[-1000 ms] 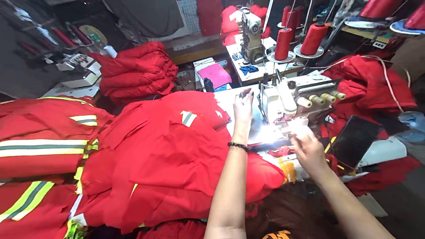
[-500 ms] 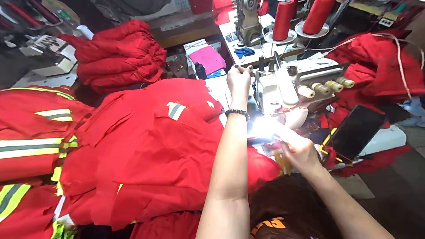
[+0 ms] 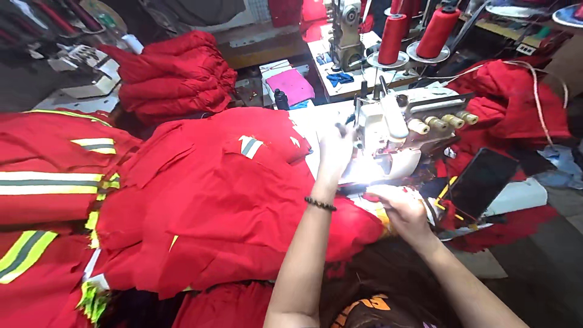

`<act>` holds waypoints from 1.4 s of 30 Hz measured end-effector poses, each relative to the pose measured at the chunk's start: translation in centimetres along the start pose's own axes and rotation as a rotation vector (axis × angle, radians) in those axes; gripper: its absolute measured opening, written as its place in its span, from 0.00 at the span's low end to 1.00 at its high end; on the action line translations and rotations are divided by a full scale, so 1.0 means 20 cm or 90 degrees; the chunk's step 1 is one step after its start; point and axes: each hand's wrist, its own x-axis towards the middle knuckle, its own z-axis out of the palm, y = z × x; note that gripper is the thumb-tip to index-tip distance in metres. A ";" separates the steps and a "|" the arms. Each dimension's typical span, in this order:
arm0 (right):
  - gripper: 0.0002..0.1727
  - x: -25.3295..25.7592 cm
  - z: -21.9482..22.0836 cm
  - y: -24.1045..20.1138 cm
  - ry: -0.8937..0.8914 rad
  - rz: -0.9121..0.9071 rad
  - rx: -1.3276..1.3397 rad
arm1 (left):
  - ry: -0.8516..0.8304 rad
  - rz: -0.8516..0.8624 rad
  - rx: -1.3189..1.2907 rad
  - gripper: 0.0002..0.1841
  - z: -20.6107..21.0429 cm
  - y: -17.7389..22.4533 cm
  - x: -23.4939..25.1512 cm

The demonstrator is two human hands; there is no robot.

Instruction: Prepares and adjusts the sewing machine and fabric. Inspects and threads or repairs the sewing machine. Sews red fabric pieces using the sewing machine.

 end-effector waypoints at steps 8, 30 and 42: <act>0.10 -0.27 0.06 0.23 -0.020 -0.001 -0.238 | -0.017 0.020 0.247 0.11 0.13 -0.01 -0.14; 0.12 -0.29 0.09 0.24 -0.014 -0.002 -0.318 | 0.154 0.131 0.483 0.20 0.11 -0.13 -0.14; 0.12 -0.30 0.09 0.24 -0.005 -0.002 -0.322 | 0.023 0.143 0.380 0.24 0.09 -0.06 -0.18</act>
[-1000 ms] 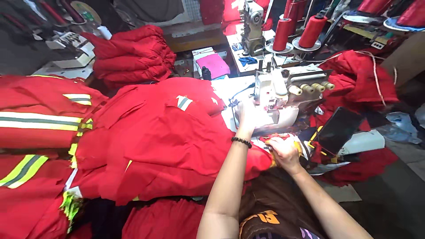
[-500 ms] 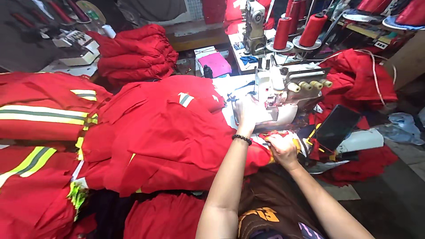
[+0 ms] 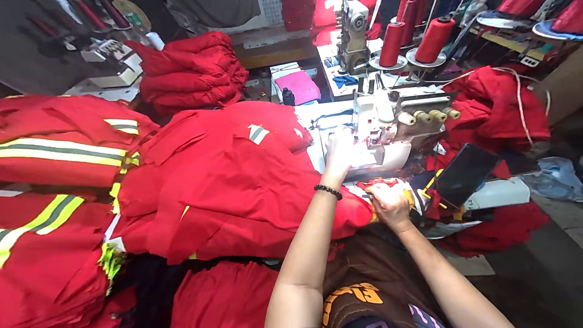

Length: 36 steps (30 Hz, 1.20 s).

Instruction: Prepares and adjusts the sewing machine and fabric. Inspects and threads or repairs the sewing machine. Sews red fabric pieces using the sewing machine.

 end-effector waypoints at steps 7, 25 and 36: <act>0.12 0.00 0.00 0.00 -0.001 0.002 -0.001 | 0.006 -0.051 -0.002 0.09 0.01 -0.02 0.00; 0.12 0.01 -0.01 -0.01 -0.015 0.014 0.018 | 0.064 -0.103 0.108 0.19 0.08 -0.03 0.08; 0.12 0.01 0.00 0.00 -0.011 0.008 0.012 | -0.047 -0.223 0.072 0.09 0.04 0.03 0.10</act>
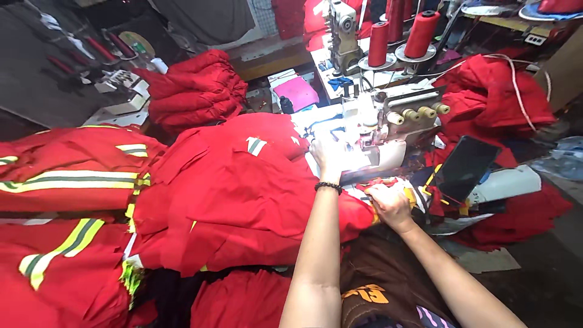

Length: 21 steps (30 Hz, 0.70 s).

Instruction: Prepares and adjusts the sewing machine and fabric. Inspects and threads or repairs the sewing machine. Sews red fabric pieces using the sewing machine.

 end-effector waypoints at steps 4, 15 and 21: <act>0.12 0.00 0.00 0.00 0.006 -0.004 -0.014 | 0.162 0.084 -0.036 0.13 0.06 -0.05 0.01; 0.14 0.01 -0.03 0.00 0.014 0.025 0.074 | 0.196 0.123 -0.126 0.18 0.08 -0.09 0.04; 0.14 0.26 -0.21 -0.12 0.142 0.222 0.291 | 0.192 0.134 -0.101 0.14 0.08 -0.08 0.04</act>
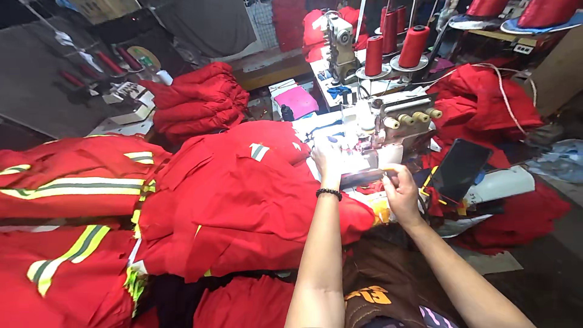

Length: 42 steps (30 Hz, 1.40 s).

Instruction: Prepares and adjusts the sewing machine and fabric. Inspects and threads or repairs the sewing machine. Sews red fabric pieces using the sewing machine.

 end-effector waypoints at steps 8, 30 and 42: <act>0.20 0.14 0.19 -0.08 -0.127 0.156 0.260 | 0.183 -0.009 -0.120 0.17 0.03 -0.03 0.01; 0.09 -0.46 -0.33 -0.15 -0.241 0.202 0.300 | 0.137 0.577 -0.024 0.10 0.12 -0.03 -0.52; 0.19 -0.01 -0.73 -0.18 -0.191 0.135 0.086 | -0.121 0.500 -0.107 0.06 0.14 -0.29 -0.59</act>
